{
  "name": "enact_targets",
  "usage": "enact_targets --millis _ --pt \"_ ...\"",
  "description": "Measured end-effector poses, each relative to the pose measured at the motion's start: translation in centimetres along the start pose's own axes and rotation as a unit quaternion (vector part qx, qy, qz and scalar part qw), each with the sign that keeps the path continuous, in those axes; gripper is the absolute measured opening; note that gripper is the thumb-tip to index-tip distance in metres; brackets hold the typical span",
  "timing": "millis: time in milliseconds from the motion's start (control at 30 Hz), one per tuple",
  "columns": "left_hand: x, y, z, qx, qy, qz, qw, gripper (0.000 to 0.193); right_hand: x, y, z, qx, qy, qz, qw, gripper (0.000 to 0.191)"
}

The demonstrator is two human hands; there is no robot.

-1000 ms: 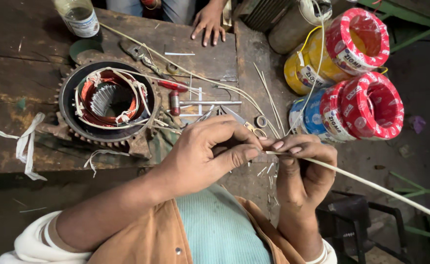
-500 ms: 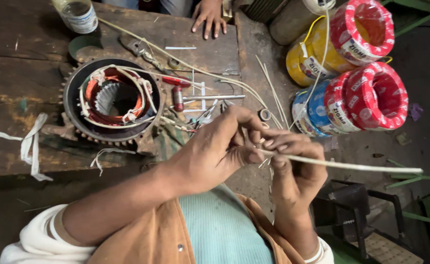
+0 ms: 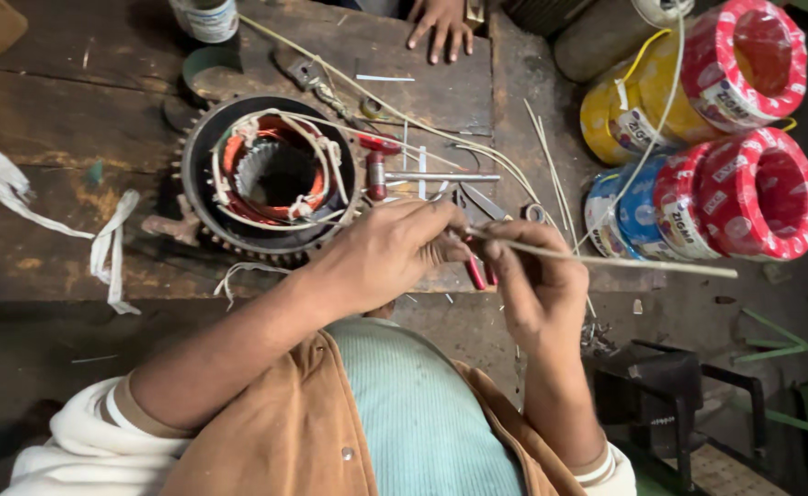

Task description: The person inserts long white insulating strips into the slots of an electric motor stator on a workbench, pressing them down around the copper windings. They cut strips to length with scissors, use tape, and use pliers while working around the stator.

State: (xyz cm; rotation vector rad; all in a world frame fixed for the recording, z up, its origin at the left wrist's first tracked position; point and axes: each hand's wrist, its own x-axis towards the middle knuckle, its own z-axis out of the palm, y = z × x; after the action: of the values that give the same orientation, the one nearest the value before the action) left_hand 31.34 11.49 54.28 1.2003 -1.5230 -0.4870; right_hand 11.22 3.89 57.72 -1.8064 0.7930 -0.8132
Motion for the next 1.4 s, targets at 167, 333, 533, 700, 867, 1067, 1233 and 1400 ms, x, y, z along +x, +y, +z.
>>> enact_targets --millis 167,333,533,700,867,1067,1233,1400 --pt "-2.5 -2.9 -2.6 0.115 0.055 0.031 0.991 0.027 1.0 1.0 1.8 0.103 0.028 0.039 0.994 0.013" --pt "-4.6 -5.4 -3.1 0.077 0.024 -0.025 0.996 0.015 1.0 1.7 3.0 0.050 -0.006 0.084 0.995 0.015" --pt "-4.8 -6.1 -3.0 0.019 0.031 0.018 0.999 0.016 1.5 2.0 4.4 0.093 -0.006 0.101 0.991 0.014" --pt "-4.7 -6.8 -2.6 0.027 0.041 0.029 0.998 0.020 1.1 2.3 4.4 0.080 -0.007 0.120 0.990 0.013" --pt "-4.9 -7.3 -2.1 0.051 0.035 0.014 0.998 0.023 1.0 3.0 4.4 0.104 0.002 0.118 0.988 0.012" --pt "-4.9 -7.4 -2.0 0.038 0.046 0.024 0.998 0.021 1.2 3.1 4.9 0.113 0.005 0.089 0.990 0.014" --pt "-5.0 -7.5 -2.1 0.044 0.049 0.051 0.997 0.023 1.4 2.6 5.0 0.100 -0.006 0.115 0.988 0.012" --pt "-5.4 -7.8 -1.9 0.054 0.026 0.024 0.998 0.028 1.3 2.8 4.8 0.175 -0.027 0.141 0.974 0.015"
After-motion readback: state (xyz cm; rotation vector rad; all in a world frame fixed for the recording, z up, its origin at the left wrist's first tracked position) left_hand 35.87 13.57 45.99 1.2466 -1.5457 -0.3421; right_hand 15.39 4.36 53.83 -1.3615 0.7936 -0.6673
